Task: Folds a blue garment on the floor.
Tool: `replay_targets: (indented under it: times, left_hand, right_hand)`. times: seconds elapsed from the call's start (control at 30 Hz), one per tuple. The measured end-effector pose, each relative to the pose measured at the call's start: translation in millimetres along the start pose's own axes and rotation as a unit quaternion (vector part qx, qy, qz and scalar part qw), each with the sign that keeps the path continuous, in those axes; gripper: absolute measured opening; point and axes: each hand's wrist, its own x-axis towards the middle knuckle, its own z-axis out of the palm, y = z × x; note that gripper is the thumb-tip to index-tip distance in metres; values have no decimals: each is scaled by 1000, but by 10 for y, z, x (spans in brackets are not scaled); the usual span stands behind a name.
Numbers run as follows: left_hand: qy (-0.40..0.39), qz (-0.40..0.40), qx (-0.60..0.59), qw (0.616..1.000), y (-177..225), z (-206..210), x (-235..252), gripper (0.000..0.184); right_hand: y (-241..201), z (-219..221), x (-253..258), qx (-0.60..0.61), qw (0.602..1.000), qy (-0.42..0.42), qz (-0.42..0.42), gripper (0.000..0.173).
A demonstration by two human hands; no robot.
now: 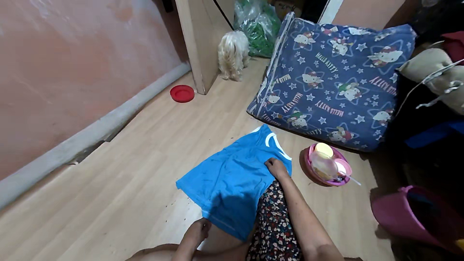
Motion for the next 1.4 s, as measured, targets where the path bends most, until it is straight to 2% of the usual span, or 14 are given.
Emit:
replay_targets:
  times: [0.33, 1.4]
  left_hand:
    - [-13, -26, -2, 1000, 70, -21, -47, 33]
    - [-8, -21, -7, 1000, 33, -13, -35, 32]
  right_hand:
    - [-9, -11, -20, 1, 1000, -1, 5, 35]
    - [-13, -11, -25, -2, 1000, -4, 3, 35]
